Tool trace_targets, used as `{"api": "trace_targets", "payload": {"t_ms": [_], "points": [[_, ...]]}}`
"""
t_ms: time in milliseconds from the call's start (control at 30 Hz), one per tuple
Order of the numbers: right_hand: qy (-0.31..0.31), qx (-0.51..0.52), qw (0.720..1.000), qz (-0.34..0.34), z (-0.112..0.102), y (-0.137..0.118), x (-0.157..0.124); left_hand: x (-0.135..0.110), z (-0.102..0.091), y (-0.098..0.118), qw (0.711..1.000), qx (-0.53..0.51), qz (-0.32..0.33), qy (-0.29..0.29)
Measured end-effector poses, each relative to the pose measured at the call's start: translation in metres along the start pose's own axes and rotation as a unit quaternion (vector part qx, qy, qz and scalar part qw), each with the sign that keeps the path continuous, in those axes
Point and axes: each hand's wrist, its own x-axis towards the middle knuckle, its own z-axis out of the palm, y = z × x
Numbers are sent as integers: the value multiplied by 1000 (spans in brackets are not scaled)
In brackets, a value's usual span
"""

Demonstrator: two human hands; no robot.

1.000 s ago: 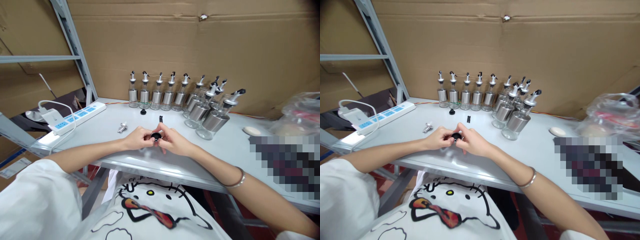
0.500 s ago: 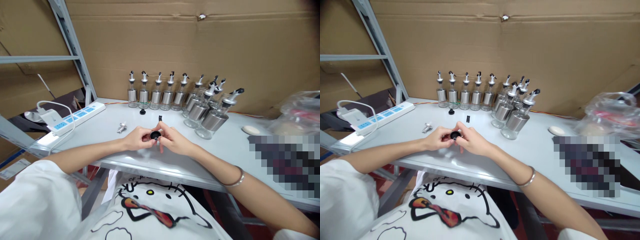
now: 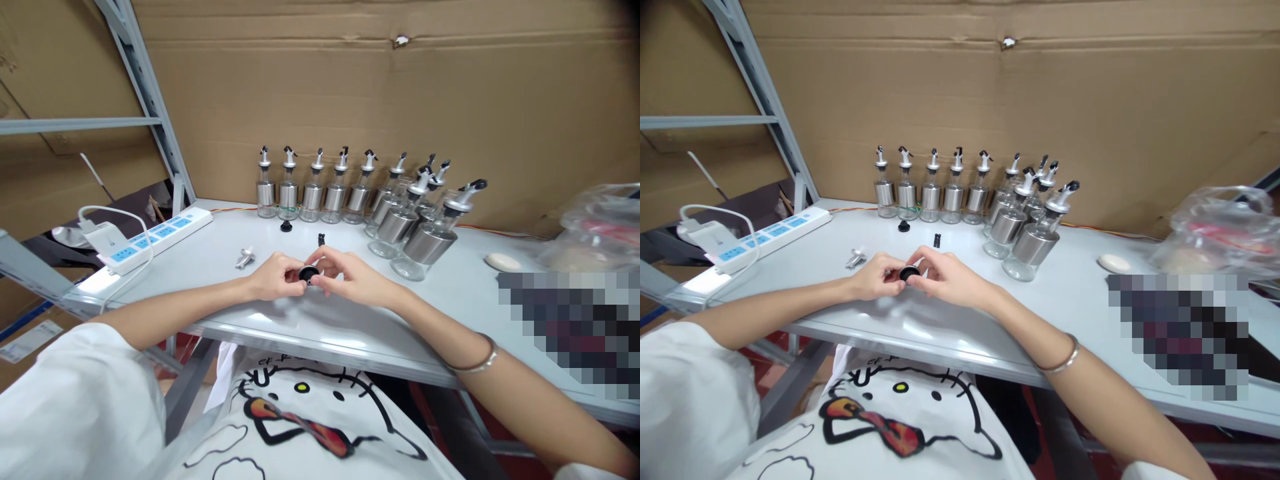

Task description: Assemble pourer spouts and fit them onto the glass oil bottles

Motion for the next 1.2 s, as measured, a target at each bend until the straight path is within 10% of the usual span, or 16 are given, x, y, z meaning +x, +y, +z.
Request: {"api": "trace_targets", "payload": {"t_ms": [833, 1033, 1200], "points": [[83, -94, 991, -42, -6, 11, 1, 4, 0, -15, 993, 10, 104, 49], [162, -191, 968, 16, -36, 23, 3, 4, 0, -17, 977, 127, 160, -64], [89, -240, 966, 43, -41, 45, 5, 4, 0, -19, 967, 147, 183, -101]]}}
